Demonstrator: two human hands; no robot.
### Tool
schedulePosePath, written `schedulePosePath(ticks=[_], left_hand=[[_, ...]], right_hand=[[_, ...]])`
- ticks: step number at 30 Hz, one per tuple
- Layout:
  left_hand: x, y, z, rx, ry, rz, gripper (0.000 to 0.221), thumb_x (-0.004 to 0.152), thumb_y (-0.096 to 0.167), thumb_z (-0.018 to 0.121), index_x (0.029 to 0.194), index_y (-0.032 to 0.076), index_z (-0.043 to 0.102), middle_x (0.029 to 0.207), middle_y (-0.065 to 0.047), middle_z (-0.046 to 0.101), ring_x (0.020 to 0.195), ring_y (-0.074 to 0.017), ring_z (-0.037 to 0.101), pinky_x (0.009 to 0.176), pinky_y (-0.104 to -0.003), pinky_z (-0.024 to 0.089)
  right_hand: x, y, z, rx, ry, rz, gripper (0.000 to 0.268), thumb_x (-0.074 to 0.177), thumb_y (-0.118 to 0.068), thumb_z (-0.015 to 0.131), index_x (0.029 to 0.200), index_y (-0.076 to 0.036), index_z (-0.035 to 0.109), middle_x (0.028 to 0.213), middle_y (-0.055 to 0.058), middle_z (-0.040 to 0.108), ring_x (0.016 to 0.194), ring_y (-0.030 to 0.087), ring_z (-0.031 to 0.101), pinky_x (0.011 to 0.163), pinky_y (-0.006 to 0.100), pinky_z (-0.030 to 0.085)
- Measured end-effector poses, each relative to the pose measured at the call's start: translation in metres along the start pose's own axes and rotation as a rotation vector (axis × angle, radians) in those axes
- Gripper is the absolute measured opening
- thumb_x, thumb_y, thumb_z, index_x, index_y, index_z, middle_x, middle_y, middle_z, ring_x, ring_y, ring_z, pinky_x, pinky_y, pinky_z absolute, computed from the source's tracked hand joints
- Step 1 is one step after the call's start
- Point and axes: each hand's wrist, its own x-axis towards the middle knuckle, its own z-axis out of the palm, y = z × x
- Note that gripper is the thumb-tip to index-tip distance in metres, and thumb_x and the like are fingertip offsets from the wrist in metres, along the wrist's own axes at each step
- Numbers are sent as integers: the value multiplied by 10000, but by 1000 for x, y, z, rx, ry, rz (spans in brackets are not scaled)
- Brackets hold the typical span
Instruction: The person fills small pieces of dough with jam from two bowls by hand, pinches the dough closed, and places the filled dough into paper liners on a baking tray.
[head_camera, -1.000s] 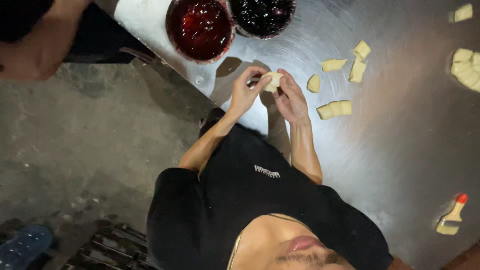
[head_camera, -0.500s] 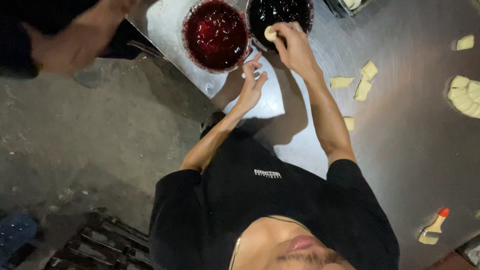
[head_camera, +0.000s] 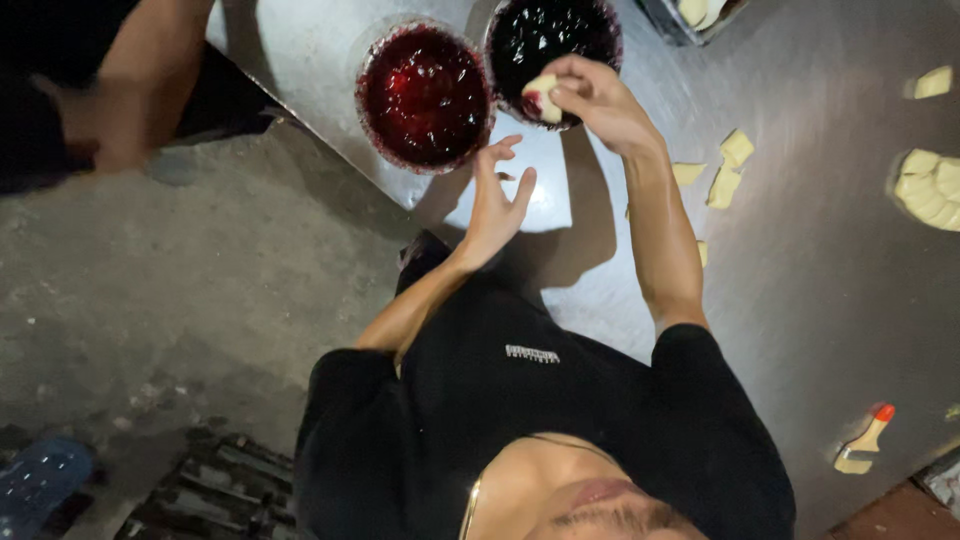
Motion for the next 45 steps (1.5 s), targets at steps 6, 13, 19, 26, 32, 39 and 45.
schedulePosePath(ticks=[6, 13, 19, 26, 32, 39, 45], left_hand=[[20, 37, -16, -131, -185, 211, 377, 1180, 73, 418, 1544, 39, 329, 1529, -153, 566, 1436, -204, 474, 1209, -332, 365], [-10, 31, -1, -771, -364, -156, 405, 1144, 175, 592, 1500, 10, 493, 1192, -61, 650, 1093, -140, 629, 988, -320, 514], [-69, 89, 9, -1013, -445, -229, 569, 1078, 375, 550, 1554, 102, 400, 1439, -121, 567, 1280, -213, 590, 1084, -411, 513], [-119, 105, 4, -56, -532, 330, 531, 1152, 397, 498, 1617, 154, 418, 1498, -77, 556, 1382, -228, 513, 1217, -381, 397], [-124, 87, 10, 194, -450, 409, 376, 1144, 196, 594, 1517, 152, 583, 1403, -29, 625, 1364, -204, 532, 1187, -323, 452], [-73, 67, 13, -449, -500, -119, 409, 1104, 172, 544, 1503, 94, 498, 1368, -32, 601, 1261, -136, 576, 1086, -302, 506], [-52, 60, 21, -309, -512, -162, 409, 1092, 160, 609, 1488, 58, 595, 1221, -58, 644, 1089, -131, 569, 992, -288, 485]], right_hand=[[-82, -3, 21, 907, -112, 4, 259, 1060, -91, 602, 1309, -23, 581, 1201, 134, 696, 1102, 213, 689, 1013, 348, 565], [-172, 5, 72, 917, 93, -151, 186, 1170, -38, 564, 1347, 8, 528, 1201, 146, 644, 1115, 208, 625, 1015, 360, 509], [-247, -33, 115, 516, 334, -492, 664, 965, 9, 677, 1536, -52, 344, 1393, 58, 573, 1253, 200, 589, 1098, 347, 537], [-278, -32, 115, -680, 635, -543, 293, 946, 80, 819, 1202, -53, 764, 1120, 112, 590, 970, 217, 590, 795, 337, 507], [-260, -33, 115, -610, 617, -569, 199, 965, 76, 785, 1146, 22, 724, 1195, 108, 659, 1078, 269, 642, 888, 345, 548], [-231, -41, 119, -558, 553, -615, 376, 900, 17, 793, 1257, 66, 687, 1262, 189, 617, 1165, 323, 630, 999, 368, 525], [-212, -23, 88, 353, 488, -290, 338, 926, 30, 811, 1193, -41, 616, 1065, 51, 626, 981, 147, 639, 910, 277, 555]])
